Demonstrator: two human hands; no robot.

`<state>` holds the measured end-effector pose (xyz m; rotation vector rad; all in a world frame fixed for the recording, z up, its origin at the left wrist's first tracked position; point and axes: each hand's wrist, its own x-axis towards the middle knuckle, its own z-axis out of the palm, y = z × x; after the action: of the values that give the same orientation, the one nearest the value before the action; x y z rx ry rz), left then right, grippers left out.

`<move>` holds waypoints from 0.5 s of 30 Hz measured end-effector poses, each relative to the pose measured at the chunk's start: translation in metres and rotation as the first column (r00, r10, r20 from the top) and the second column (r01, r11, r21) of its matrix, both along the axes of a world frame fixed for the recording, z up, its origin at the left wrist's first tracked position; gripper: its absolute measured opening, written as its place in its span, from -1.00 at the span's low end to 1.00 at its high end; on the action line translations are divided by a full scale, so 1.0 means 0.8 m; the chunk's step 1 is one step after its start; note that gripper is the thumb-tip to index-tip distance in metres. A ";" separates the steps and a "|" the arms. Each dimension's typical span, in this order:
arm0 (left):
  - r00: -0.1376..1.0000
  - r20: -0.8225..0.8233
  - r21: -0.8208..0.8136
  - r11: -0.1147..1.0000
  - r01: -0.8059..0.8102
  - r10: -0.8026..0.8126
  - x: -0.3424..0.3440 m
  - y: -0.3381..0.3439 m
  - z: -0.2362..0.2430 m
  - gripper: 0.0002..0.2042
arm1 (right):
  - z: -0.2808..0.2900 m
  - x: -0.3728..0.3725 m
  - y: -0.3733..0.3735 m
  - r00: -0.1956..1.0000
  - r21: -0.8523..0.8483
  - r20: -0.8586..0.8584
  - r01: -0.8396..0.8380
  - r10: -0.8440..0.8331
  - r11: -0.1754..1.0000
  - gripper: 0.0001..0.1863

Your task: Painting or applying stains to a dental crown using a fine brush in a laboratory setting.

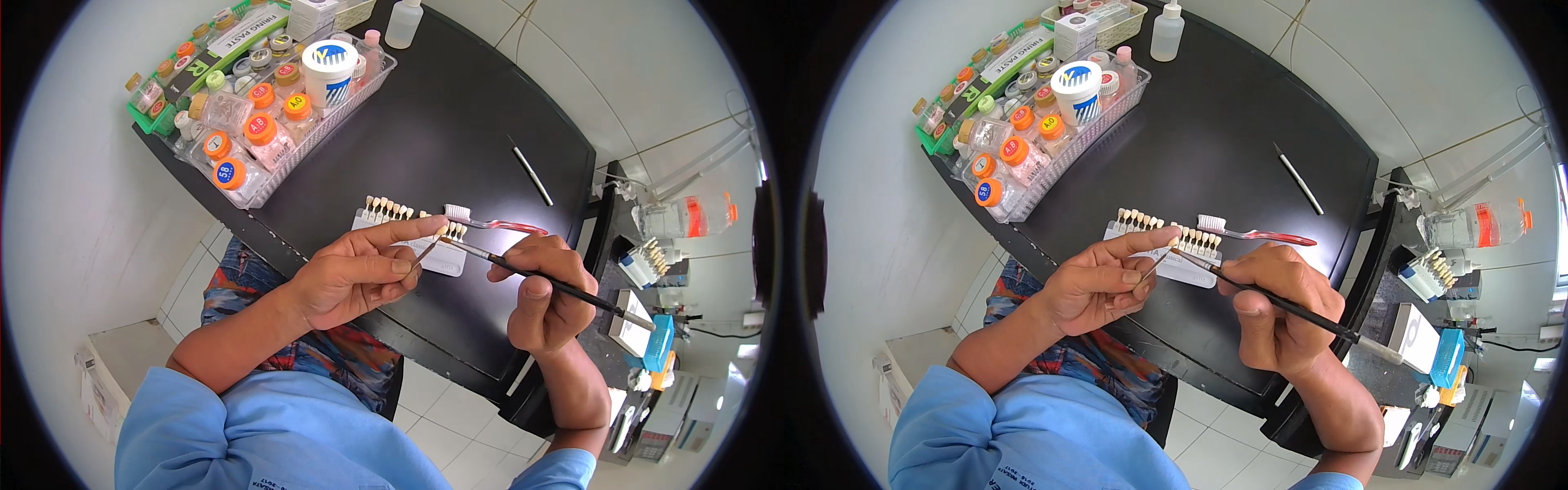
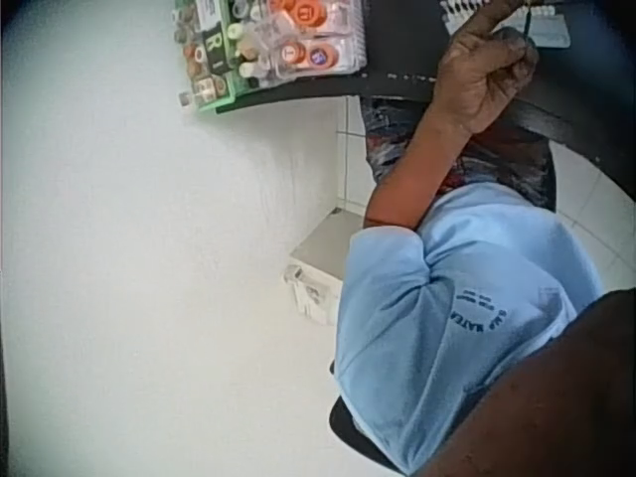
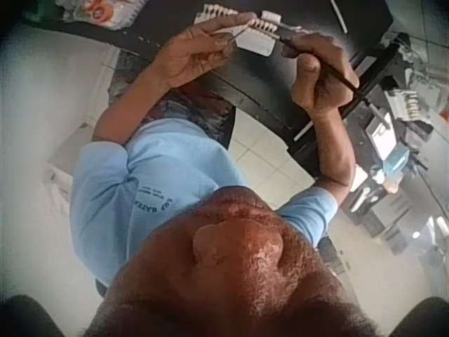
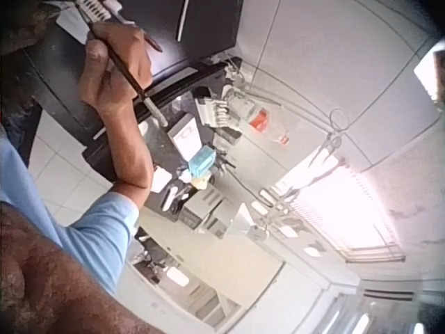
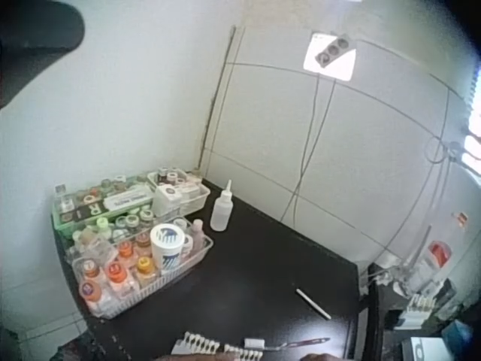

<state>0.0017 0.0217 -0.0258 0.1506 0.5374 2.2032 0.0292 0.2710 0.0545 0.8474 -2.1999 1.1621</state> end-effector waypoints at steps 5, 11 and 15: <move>0.996 0.087 0.029 1.000 0.013 -0.015 -0.001 -0.002 -0.003 -0.39 | -0.001 -0.001 -0.001 0.999 -0.011 -0.028 -0.022 0.022 1.000 -0.63; 0.997 0.070 0.038 0.999 0.024 -0.027 -0.002 -0.001 0.000 -0.41 | 0.002 -0.002 0.006 0.996 -0.039 -0.014 0.086 -0.087 0.996 -0.72; 0.998 0.066 0.039 0.999 0.022 -0.024 -0.002 -0.001 -0.002 -0.40 | 0.008 0.005 0.001 0.999 0.031 -0.015 -0.040 0.041 0.999 -0.75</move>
<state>0.0001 0.0211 -0.0275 0.1027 0.4553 2.1887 0.0331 0.2715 0.0609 0.9149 -2.2028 1.1392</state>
